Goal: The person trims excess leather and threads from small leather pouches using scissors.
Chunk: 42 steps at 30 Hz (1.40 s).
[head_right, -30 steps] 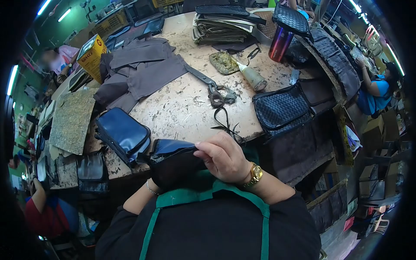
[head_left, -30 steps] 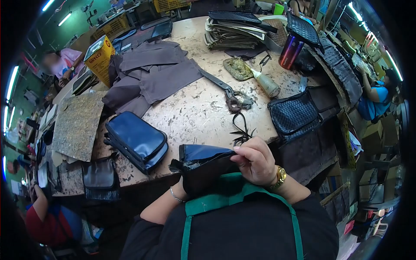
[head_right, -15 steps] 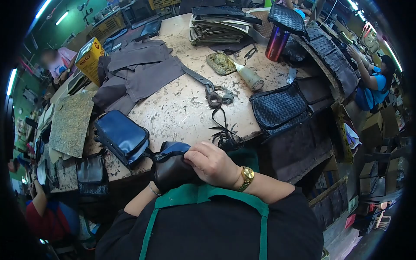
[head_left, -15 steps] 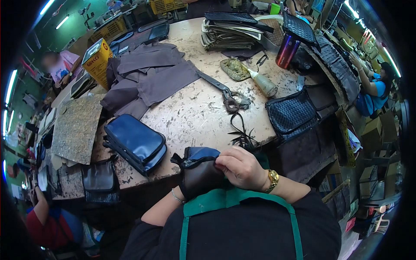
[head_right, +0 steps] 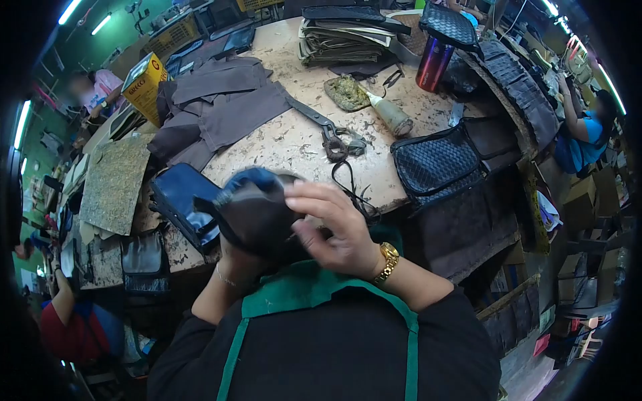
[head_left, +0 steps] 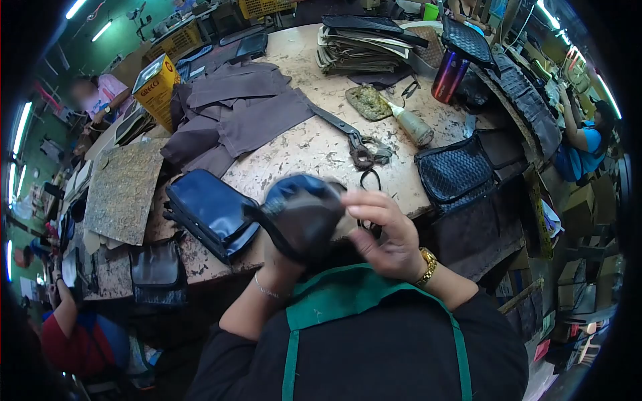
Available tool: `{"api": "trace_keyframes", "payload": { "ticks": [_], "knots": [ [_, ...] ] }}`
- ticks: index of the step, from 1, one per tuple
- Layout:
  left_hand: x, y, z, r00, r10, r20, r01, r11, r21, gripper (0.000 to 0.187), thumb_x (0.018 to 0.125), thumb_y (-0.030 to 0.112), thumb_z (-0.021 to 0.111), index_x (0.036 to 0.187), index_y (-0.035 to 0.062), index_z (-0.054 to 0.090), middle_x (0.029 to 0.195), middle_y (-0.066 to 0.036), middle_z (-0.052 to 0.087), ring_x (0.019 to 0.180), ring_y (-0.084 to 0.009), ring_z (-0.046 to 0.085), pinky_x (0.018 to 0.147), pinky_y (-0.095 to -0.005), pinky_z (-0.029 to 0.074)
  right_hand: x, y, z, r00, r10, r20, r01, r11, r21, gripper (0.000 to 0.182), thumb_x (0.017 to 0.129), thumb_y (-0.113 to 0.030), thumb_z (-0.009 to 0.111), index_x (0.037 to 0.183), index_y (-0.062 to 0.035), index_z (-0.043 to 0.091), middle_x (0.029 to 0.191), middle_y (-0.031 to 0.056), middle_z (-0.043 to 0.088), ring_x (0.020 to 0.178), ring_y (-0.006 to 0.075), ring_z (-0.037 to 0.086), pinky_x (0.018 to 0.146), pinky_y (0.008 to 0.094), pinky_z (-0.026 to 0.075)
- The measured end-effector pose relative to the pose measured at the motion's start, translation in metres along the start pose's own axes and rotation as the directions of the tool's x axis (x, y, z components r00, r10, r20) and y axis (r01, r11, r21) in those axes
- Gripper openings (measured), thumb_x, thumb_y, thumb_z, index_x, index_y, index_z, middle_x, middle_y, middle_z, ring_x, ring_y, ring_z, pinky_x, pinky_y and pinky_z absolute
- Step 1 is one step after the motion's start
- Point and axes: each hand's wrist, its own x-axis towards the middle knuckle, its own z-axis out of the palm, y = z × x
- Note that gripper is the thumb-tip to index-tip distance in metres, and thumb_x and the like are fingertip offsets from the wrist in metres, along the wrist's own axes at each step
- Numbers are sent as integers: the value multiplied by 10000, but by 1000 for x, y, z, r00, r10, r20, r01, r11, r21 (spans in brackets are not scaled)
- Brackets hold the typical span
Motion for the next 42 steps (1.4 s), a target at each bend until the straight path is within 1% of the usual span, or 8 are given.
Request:
{"api": "trace_keyframes", "payload": {
  "ticks": [1, 15, 19, 23, 25, 27, 33, 42],
  "knots": [
    [6, 4, 10, 981, -84, -177, -93, 596, -798, 277, 845, 201, 438, 1046, 23, 505, 1005, -113, 557, 930, -221, 551, 816, -317, 456, 4, -5, 3, 1000, -14, -16, 13, 999, -51, 450, 665, -66, 606, 1102, -66, 500, 1189, 161, 438, 1105, 310, 421, 916, 395, 340],
    [-12, -12, 11, 974, -81, -212, -56, 819, -571, 271, 820, 147, 527, 1043, -7, 526, 986, -94, 572, 889, -179, 568, 815, -321, 461, 23, 44, 4, 998, -49, -26, 30, 870, -492, 256, 603, 75, 516, 833, -22, 570, 741, 119, 578, 703, 272, 566, 624, 335, 444],
    [-17, 8, 14, 781, -622, -58, 486, 663, -569, 322, 850, 127, 475, 1097, -79, 453, 1006, -173, 555, 881, -231, 576, 812, -300, 467, 29, 62, 3, 970, -73, -233, -55, 865, -499, 226, 615, 99, 497, 790, -23, 571, 691, 116, 576, 633, 230, 575, 588, 280, 448],
    [-33, 43, 11, 928, -176, 329, 302, 873, -383, 587, 808, 253, 565, 1256, -5, 287, 1130, -154, 484, 902, -223, 566, 807, -266, 424, 33, 67, -8, 815, 334, -472, -320, 941, 114, 189, 738, 98, 428, 818, 1, 568, 735, 14, 583, 649, 73, 520, 595, 197, 432],
    [-37, 38, 1, 939, 324, 111, -341, 916, 211, 667, 774, 250, 606, 1283, 18, 242, 1192, -144, 417, 971, -229, 522, 830, -297, 408, 31, 65, -8, 769, 408, -491, -191, 881, 433, 202, 749, 106, 410, 828, -7, 558, 749, 23, 582, 644, 70, 516, 597, 190, 437],
    [-28, 38, 7, 759, 610, -227, -298, 636, 712, 661, 770, 245, 613, 1272, 3, 258, 1209, -139, 379, 1041, -226, 465, 849, -310, 388, 21, 64, 5, 712, 513, -479, -202, 803, 561, 191, 746, 111, 413, 818, -11, 542, 765, 29, 582, 656, 72, 524, 600, 191, 444],
    [8, -2, -21, 784, 425, -453, -302, 898, 321, 329, 859, 121, 495, 1152, -17, 436, 990, -68, 534, 850, -77, 479, 733, -197, 397, -25, 38, 19, 872, 443, 208, -489, 772, 406, 291, 670, 110, 441, 925, 17, 545, 795, -11, 543, 684, 59, 480, 647, 194, 401],
    [-4, -1, -21, 923, 382, -39, -314, 810, 496, 259, 759, 10, 488, 1011, -25, 537, 977, -138, 550, 919, -252, 537, 819, -290, 398, -33, 14, -7, 873, 272, 404, -444, 786, 430, 68, 727, -2, 553, 794, -1, 545, 700, -5, 508, 634, 57, 454, 566, 216, 382]
  ]
}}
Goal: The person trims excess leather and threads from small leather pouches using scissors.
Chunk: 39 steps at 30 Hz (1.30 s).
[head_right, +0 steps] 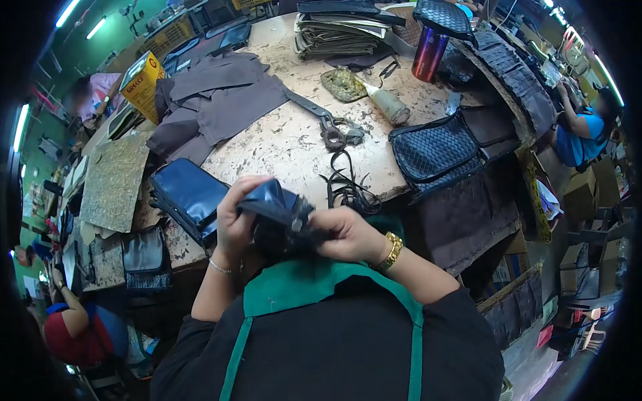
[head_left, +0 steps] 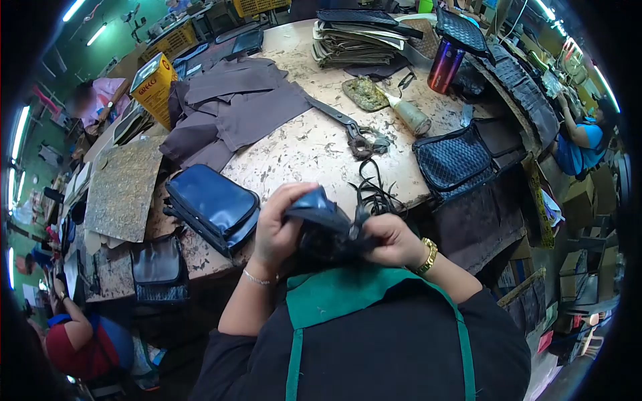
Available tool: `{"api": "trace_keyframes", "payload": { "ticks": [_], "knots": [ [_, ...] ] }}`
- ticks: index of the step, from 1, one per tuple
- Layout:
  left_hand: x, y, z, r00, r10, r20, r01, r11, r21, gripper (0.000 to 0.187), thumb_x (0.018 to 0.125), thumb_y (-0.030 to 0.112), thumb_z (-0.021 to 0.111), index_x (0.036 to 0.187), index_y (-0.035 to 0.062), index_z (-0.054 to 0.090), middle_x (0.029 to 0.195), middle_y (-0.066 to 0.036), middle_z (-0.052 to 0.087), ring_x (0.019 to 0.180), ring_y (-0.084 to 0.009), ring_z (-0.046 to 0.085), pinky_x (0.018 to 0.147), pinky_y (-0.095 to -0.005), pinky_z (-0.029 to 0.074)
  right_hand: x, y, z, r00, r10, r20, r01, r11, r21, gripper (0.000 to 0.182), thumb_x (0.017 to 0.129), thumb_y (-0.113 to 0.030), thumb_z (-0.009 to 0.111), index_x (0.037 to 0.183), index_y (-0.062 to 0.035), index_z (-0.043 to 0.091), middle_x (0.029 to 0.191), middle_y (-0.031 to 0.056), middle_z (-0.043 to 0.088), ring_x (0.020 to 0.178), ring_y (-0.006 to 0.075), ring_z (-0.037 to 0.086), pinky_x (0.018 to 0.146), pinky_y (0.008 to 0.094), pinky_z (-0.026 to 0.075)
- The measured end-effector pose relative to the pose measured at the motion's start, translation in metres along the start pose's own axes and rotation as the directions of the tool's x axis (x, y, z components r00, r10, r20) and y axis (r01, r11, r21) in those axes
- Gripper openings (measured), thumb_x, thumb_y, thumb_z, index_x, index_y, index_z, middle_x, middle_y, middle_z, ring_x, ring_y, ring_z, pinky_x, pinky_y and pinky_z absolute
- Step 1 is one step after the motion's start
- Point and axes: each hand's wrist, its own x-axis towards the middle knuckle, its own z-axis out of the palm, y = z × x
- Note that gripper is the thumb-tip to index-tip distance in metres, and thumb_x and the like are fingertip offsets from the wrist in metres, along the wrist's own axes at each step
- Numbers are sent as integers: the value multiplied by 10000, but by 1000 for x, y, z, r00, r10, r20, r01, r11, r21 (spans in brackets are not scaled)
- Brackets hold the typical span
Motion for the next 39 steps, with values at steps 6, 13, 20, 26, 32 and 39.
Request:
{"api": "trace_keyframes", "payload": {
  "ticks": [6, 13, 20, 26, 32, 39],
  "knots": [
    [-8, 29, 4, 996, 20, -81, 5, 955, 297, 239, 734, -6, 528, 971, -8, 560, 880, -153, 552, 807, -265, 547, 723, -303, 427, 0, -15, 24, 890, 375, -260, -389, 921, 0, 573, 637, -230, 754, 1057, 29, 464, 956, 85, 552, 866, 114, 510, 780, 250, 417],
    [-11, 22, 10, 992, -118, -46, 113, 989, -92, 256, 739, -23, 539, 992, -6, 571, 923, -138, 572, 855, -228, 561, 740, -279, 439, -5, -9, 21, 908, 396, -139, -359, 904, 232, 87, 742, -49, 640, 804, -2, 600, 828, 1, 588, 742, 39, 504, 676, 197, 421],
    [-23, 6, 12, 792, -389, 471, 592, 679, -433, 340, 750, -13, 537, 1083, 0, 465, 719, -28, 580, 671, -72, 539, 614, -189, 405, -9, 10, 23, 909, 196, 368, -400, 662, 634, 98, 638, 42, 641, 719, 16, 592, 707, -11, 586, 644, 49, 491, 607, 201, 402],
    [-1, 18, -28, 877, -165, 452, 379, 814, -439, 454, 604, -1, 588, 1040, -3, 461, 483, 7, 470, 437, -87, 460, 423, -210, 287, -1, 18, -9, 867, 296, 401, -467, 766, 442, 452, 667, -2, 661, 1087, 34, 498, 1002, 78, 565, 952, 108, 502, 833, 245, 397],
    [46, 67, -4, 845, -75, 529, -159, 910, 383, 474, 557, 101, 606, 1023, 53, 535, 590, -100, 546, 531, -252, 531, 540, -324, 417, 19, -17, -7, 989, 84, 124, -88, 996, 26, 648, 695, -189, 682, 1237, -39, 361, 1060, 78, 539, 982, 147, 491, 859, 261, 372],
    [30, 46, -43, 997, 66, 40, -71, 984, 161, 716, 627, 436, 694, 1123, -29, 471, 1102, -143, 495, 1030, -236, 458, 858, -302, 347, 8, 19, 15, 936, 188, -298, 127, 610, 783, 225, 849, -100, 495, 1058, -22, 522, 1037, 63, 566, 948, 128, 533, 846, 292, 417]
  ]
}}
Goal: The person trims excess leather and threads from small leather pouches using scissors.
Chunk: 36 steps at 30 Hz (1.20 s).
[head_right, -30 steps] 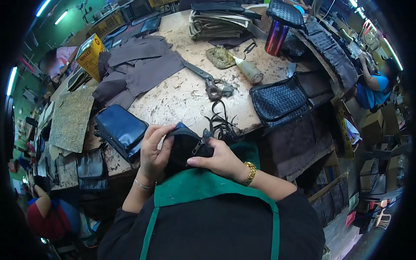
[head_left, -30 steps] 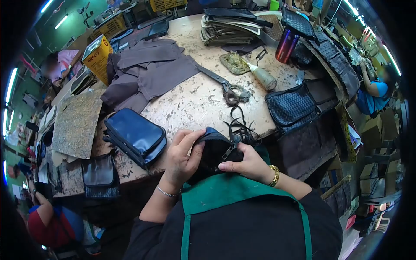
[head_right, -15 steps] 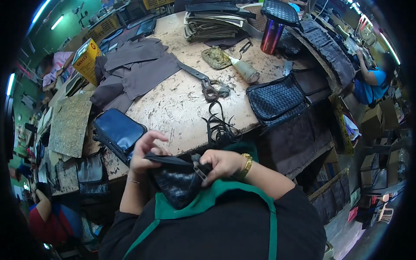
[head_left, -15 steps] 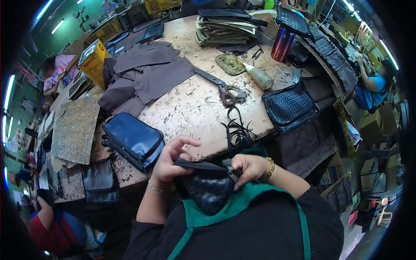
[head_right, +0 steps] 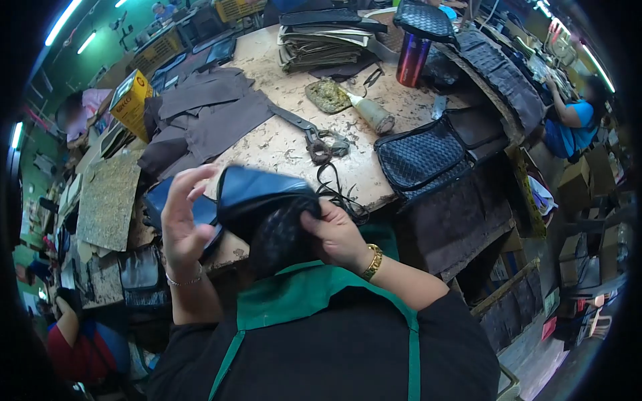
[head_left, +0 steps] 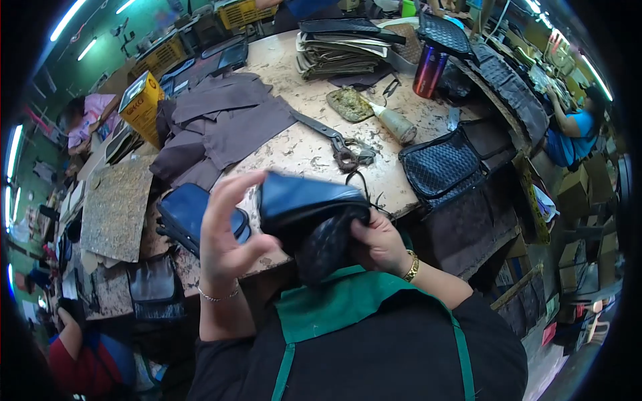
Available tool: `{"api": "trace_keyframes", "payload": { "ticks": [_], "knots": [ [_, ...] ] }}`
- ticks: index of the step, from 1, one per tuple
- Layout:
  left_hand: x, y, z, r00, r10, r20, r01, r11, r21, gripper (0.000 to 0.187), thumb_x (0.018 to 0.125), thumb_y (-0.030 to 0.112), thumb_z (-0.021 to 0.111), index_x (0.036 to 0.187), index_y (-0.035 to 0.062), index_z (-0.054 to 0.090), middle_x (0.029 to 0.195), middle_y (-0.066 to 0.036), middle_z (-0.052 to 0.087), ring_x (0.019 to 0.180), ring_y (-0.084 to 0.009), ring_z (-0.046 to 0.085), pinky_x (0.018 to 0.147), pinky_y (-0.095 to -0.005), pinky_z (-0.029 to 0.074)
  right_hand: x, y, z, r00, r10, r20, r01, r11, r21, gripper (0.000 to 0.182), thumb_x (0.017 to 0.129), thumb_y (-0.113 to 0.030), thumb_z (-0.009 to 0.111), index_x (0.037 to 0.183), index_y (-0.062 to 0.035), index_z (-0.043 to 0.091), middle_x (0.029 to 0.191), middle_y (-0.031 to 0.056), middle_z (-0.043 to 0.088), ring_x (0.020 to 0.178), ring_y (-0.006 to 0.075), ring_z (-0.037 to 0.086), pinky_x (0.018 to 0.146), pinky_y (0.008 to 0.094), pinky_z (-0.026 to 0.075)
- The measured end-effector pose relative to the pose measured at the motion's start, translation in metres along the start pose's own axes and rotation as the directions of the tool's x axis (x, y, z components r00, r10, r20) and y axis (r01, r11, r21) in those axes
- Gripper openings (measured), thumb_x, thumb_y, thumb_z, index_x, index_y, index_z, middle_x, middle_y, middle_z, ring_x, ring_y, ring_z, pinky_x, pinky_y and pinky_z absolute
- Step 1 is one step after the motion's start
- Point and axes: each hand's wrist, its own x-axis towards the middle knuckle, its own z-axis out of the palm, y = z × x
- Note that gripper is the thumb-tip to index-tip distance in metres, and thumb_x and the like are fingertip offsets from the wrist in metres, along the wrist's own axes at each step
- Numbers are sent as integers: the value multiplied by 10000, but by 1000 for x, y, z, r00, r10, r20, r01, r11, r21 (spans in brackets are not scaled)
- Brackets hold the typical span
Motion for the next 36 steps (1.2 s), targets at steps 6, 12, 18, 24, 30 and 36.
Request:
{"api": "trace_keyframes", "payload": {
  "ticks": [6, 12, 18, 24, 30, 36],
  "knots": [
    [-60, -31, 61, 858, -512, 30, 353, 547, -759, 607, 788, 273, 576, 1260, 4, 305, 1212, -105, 414, 1120, -187, 389, 927, -311, 322, 9, 3, 5, 966, 168, 195, -176, 984, 24, 281, 829, -77, 512, 1109, -54, 507, 1104, 70, 535, 1032, 150, 490, 874, 291, 384],
    [-44, -45, 47, 831, -238, -503, 192, 971, -144, 345, 831, 198, 487, 1098, -21, 486, 931, -113, 518, 884, -199, 483, 799, -298, 390, 6, 3, -6, 971, 82, 225, 62, 821, -567, 541, 741, -27, 606, 1226, -16, 366, 1176, 79, 444, 1086, 149, 420, 932, 296, 325],
    [-41, -13, 68, 970, -72, -233, 129, 963, 238, 498, 768, 321, 535, 1113, -31, 465, 976, -160, 450, 908, -270, 453, 831, -317, 354, 0, -12, 18, 777, -290, 558, 484, -291, -825, 590, 616, -79, 641, 1163, -14, 433, 1177, 199, 389, 1087, 350, 403, 913, 400, 345],
    [-50, -5, 62, 982, 5, -188, 55, 948, 313, 580, 642, 247, 666, 1116, -37, 489, 960, -162, 448, 881, -269, 462, 751, -311, 415, -5, -2, 8, 690, -349, 634, 510, -387, -768, 533, 620, -108, 624, 1119, -19, 459, 1172, 210, 392, 1046, 365, 443, 872, 405, 393],
    [-51, -5, 59, 970, 124, -210, -15, 891, 453, 532, 601, 246, 681, 1033, -35, 549, 858, -129, 487, 755, -239, 490, 667, -312, 420, 4, 0, 8, 722, -345, 600, 563, -212, -799, 395, 641, -98, 607, 1010, 2, 508, 1073, 188, 472, 987, 337, 482, 821, 391, 414],
    [-52, -9, 31, 980, 200, 11, -187, 896, 403, 513, 584, 335, 708, 946, -10, 593, 618, -44, 489, 505, -193, 468, 469, -298, 358, -14, -17, 28, 865, 162, 475, 366, 444, -818, 123, 727, -32, 546, 848, -12, 552, 719, 121, 529, 652, 247, 518, 608, 296, 419]
  ]
}}
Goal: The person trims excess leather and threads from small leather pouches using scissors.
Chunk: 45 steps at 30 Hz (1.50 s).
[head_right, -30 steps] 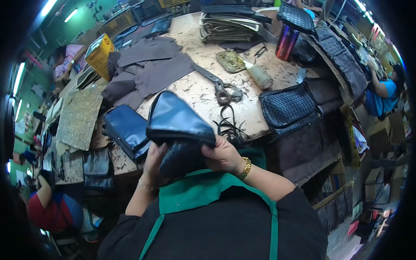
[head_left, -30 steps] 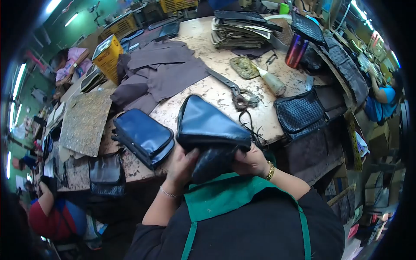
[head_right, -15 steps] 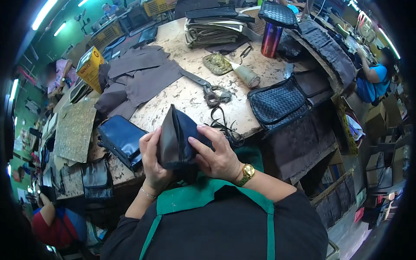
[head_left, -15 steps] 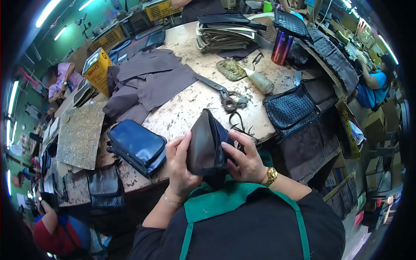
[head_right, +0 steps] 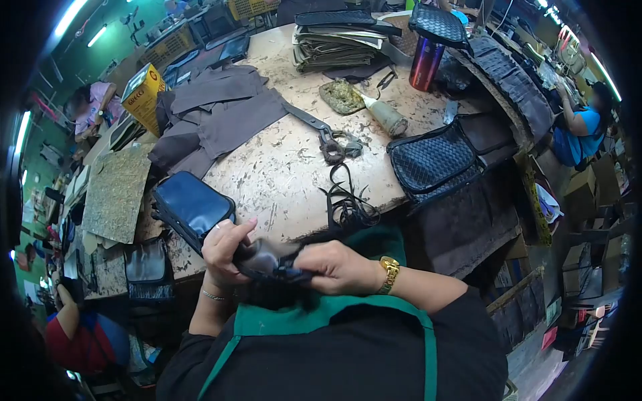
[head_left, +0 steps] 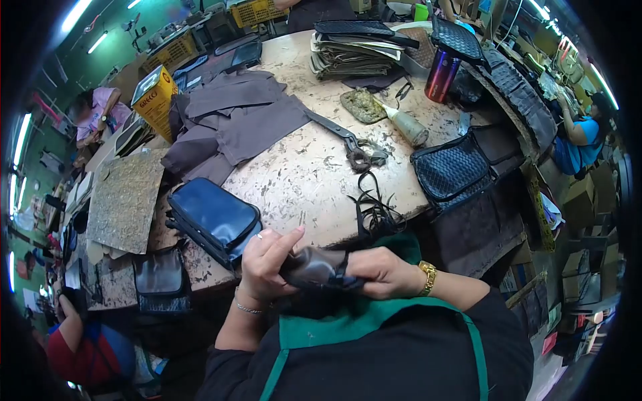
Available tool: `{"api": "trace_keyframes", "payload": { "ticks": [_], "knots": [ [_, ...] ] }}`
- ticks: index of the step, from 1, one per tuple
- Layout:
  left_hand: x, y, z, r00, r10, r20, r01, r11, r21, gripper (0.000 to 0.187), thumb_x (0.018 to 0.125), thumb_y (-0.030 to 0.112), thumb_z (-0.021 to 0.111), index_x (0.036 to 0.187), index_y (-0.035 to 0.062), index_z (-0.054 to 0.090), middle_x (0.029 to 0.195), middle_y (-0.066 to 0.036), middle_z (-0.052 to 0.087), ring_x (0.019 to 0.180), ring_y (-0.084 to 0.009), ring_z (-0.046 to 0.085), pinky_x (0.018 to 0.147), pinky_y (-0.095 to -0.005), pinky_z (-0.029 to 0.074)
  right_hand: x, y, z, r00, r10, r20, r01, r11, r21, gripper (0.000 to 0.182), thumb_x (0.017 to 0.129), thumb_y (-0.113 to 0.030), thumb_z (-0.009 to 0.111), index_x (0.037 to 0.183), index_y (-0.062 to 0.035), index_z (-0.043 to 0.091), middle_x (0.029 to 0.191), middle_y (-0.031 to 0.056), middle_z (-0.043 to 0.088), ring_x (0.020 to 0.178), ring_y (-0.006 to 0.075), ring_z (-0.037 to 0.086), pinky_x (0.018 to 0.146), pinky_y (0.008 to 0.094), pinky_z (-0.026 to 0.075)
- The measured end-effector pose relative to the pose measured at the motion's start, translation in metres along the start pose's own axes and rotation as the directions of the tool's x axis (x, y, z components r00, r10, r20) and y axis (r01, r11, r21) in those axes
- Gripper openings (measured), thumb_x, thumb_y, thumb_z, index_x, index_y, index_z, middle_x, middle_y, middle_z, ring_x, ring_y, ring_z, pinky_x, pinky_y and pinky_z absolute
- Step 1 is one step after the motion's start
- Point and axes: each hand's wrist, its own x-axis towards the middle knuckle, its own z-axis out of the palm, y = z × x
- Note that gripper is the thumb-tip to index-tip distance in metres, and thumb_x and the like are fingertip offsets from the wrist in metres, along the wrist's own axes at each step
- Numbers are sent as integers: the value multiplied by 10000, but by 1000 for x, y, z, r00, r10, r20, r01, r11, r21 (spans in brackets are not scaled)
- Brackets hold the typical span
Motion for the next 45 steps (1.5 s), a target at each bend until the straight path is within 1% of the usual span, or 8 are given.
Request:
{"api": "trace_keyframes", "payload": {
  "ticks": [5, 12, 26, 30, 34, 38, 42, 45],
  "knots": [
    [12, 3, 9, 975, 3, 221, 149, 728, -669, 359, 559, 248, 743, 763, 25, 550, 690, -56, 498, 593, -205, 512, 536, -300, 425, 3, -14, 0, 947, -95, 306, -31, 923, 383, 119, 770, -81, 559, 760, 27, 510, 667, 111, 483, 616, 217, 475, 589, 285, 387],
    [8, 37, -16, 965, 252, 66, -232, 946, -228, 251, 533, 51, 645, 783, 80, 632, 651, 19, 515, 628, -153, 532, 566, -252, 381, 4, -30, -17, 934, -58, 352, -72, 936, 345, 134, 760, -79, 547, 747, 29, 469, 645, 118, 447, 589, 231, 454, 564, 310, 360],
    [61, 70, -61, 560, 776, 290, -60, 388, -920, 317, 772, 277, 602, 552, 86, 479, 542, -27, 410, 516, -199, 426, 494, -304, 317, 20, -69, -30, 733, -326, 597, 289, 944, 161, 226, 742, -54, 563, 964, -12, 562, 1032, 126, 523, 914, 315, 511, 755, 372, 424],
    [58, 68, -63, 571, 715, 403, -179, 587, -789, 277, 712, 275, 654, 666, 33, 528, 616, -45, 463, 574, -202, 478, 542, -296, 367, 7, -53, -25, 995, -53, 85, 75, 954, -291, 387, 632, 37, 577, 1011, -40, 551, 918, 117, 555, 833, 274, 557, 715, 325, 462],
    [49, 61, -61, 986, 18, 166, -5, 997, -74, 397, 655, 343, 667, 858, 16, 573, 703, -77, 523, 660, -221, 506, 602, -305, 406, -5, -39, -18, 967, -95, -235, 27, 960, -278, 308, 676, 64, 576, 975, -8, 563, 865, 116, 595, 795, 250, 587, 697, 293, 470],
    [12, 39, -34, 970, -201, 140, 245, 797, -553, 385, 755, 375, 584, 768, -7, 543, 696, -72, 524, 652, -205, 498, 628, -316, 419, -13, -42, -14, 938, 137, -318, -59, 968, 245, 145, 771, -22, 588, 905, 31, 580, 836, 134, 597, 745, 232, 589, 668, 267, 458],
    [5, 51, -35, 956, -279, 94, 233, 521, -821, 397, 804, 377, 530, 705, -7, 517, 629, -61, 511, 570, -194, 491, 594, -318, 442, -6, -42, -29, 940, -247, 234, 41, 764, 644, 154, 738, 1, 614, 868, 79, 582, 811, 186, 607, 773, 277, 601, 696, 313, 462],
    [12, 53, -54, 998, -54, 37, 59, 502, -863, 390, 823, 373, 491, 661, 20, 521, 533, -44, 502, 462, -192, 487, 505, -309, 455, 1, -48, -31, 953, -251, 169, 184, 924, 334, 272, 690, 39, 609, 959, 39, 569, 927, 177, 589, 870, 276, 580, 742, 325, 470]
  ]
}}
